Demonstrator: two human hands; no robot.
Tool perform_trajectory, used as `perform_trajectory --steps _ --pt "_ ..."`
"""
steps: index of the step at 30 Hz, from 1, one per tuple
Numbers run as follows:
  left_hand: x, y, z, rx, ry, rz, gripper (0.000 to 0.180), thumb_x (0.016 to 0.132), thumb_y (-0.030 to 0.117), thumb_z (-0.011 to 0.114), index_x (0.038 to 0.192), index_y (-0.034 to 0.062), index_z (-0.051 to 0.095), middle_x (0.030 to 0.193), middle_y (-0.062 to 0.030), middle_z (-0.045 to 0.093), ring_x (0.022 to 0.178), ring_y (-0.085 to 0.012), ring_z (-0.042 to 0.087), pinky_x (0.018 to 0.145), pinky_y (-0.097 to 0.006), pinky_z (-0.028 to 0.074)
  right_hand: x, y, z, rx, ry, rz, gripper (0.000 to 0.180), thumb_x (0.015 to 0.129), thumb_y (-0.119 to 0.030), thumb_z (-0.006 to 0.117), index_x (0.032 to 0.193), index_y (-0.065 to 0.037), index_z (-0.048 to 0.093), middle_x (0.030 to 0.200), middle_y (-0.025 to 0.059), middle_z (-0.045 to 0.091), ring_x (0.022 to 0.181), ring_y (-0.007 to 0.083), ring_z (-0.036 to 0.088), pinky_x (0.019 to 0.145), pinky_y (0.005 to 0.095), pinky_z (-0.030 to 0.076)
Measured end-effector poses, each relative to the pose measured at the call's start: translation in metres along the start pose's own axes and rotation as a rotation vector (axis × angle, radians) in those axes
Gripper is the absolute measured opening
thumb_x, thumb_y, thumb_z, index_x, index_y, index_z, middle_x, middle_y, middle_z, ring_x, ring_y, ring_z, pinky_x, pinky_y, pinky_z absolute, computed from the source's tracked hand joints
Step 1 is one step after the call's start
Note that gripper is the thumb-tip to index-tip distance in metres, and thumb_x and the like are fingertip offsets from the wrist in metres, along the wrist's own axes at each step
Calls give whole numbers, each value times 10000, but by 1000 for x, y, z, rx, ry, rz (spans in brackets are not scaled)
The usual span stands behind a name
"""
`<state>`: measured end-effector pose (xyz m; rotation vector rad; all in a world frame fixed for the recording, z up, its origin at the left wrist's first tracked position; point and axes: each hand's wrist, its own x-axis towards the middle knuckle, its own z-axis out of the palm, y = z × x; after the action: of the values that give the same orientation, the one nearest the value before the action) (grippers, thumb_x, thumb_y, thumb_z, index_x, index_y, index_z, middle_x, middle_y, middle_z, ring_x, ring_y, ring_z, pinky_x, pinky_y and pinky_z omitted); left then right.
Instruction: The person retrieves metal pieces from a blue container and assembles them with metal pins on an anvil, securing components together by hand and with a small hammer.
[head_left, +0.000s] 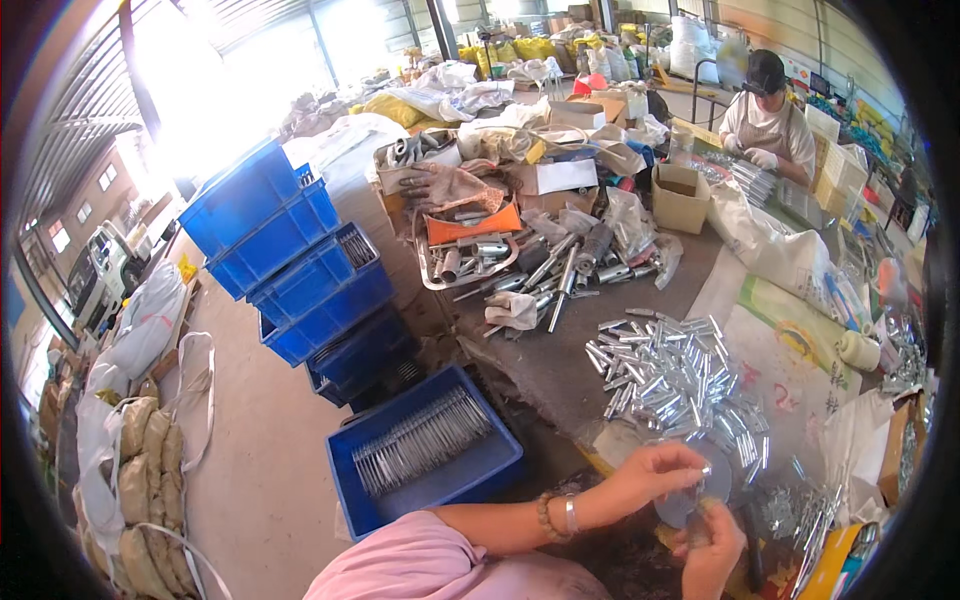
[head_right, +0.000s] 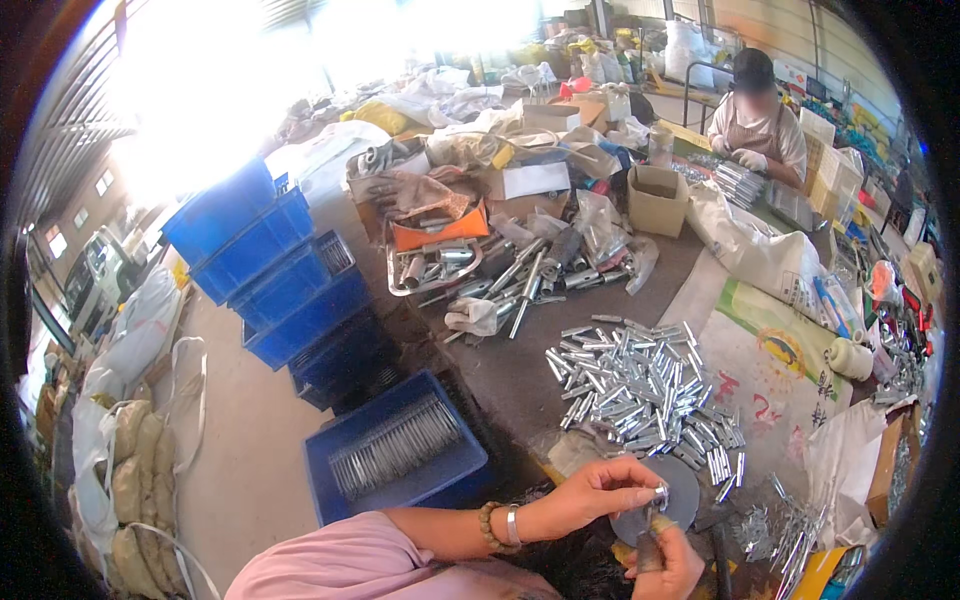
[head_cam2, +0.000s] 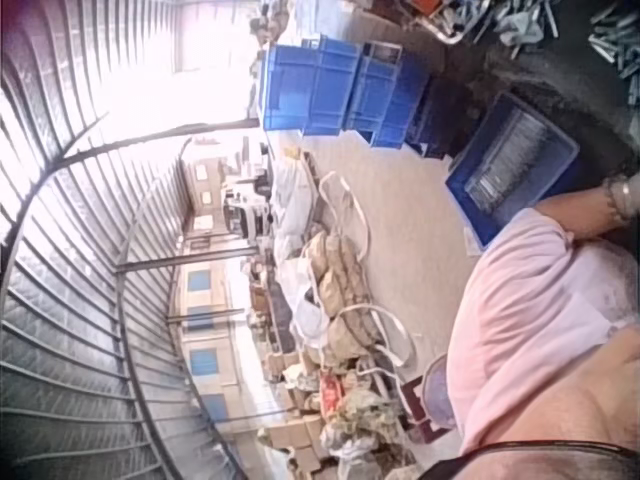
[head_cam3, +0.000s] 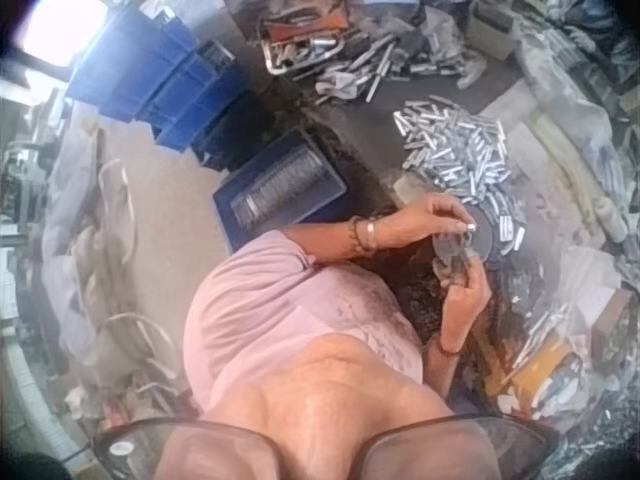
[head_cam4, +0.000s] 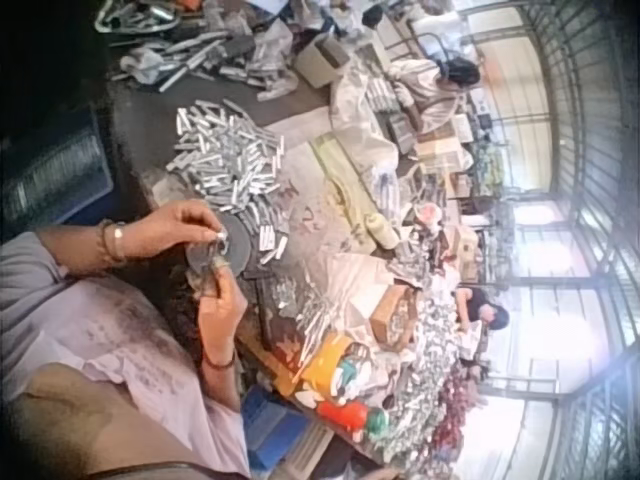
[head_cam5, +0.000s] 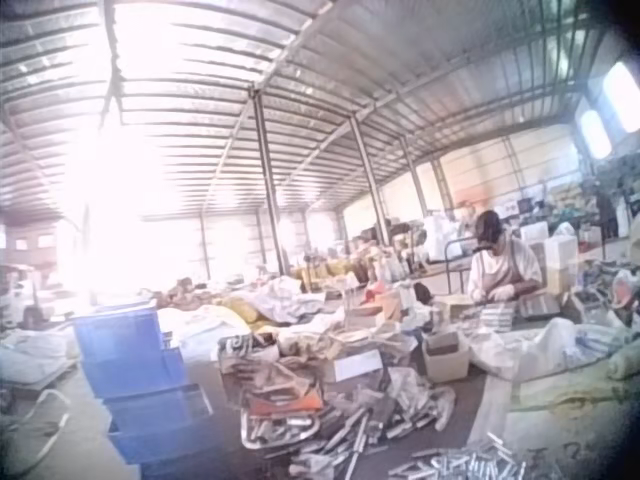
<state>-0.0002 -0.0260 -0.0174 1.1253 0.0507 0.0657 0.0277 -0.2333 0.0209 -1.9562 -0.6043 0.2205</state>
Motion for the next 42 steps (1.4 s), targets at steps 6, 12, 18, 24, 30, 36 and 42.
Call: perform_trajectory --steps 6,12,18,24,30,36,42 --pt "-18 18 -1 -107 129 -216 229 1099 222 723 1278 81 751 937 25 694 791 -78 619 713 -261 532 9 -27 6 65 56 -36 245 951 43 669 1172 23 771 897 113 786 742 170 758 659 318 577" --pt "-25 14 -16 -234 108 -175 255 1110 184 688 1325 50 725 998 -21 684 869 -143 632 710 -277 504 14 -29 14 318 18 100 246 1022 18 667 1255 9 745 923 118 772 744 154 722 678 308 563" --pt "-25 10 -8 -238 70 -171 225 1108 164 704 1291 43 750 1008 -18 736 887 -104 674 771 -264 565 1 -23 13 383 16 119 288 1004 45 675 1283 13 738 913 125 740 766 123 661 702 298 541" --pt "-30 10 -10 -140 40 -88 194 1072 90 729 1254 29 758 1111 -54 720 899 -111 649 771 -262 522 -5 -23 10 389 10 138 260 1001 27 716 1258 13 745 896 140 734 761 138 670 704 310 548" --pt "-29 15 -17 -27 -49 12 186 1031 37 751 1215 26 765 1209 -81 695 942 -122 651 793 -256 527 -7 -27 9 337 16 52 209 1006 3 744 1215 1 754 901 185 724 736 209 692 708 329 559" --pt "-30 15 -19 30 -84 98 169 1024 33 755 1193 27 767 1218 -92 698 957 -123 660 812 -259 548 -10 -29 14 306 89 -43 204 988 12 762 1191 -13 759 909 189 735 751 264 741 703 348 572" --pt "-32 18 -18 92 -40 156 159 1020 31 763 1177 19 775 1195 -93 700 957 -124 662 797 -255 551 -8 -24 4 148 11 -25 205 951 38 780 1145 -25 765 965 169 754 781 312 742 723 337 576"
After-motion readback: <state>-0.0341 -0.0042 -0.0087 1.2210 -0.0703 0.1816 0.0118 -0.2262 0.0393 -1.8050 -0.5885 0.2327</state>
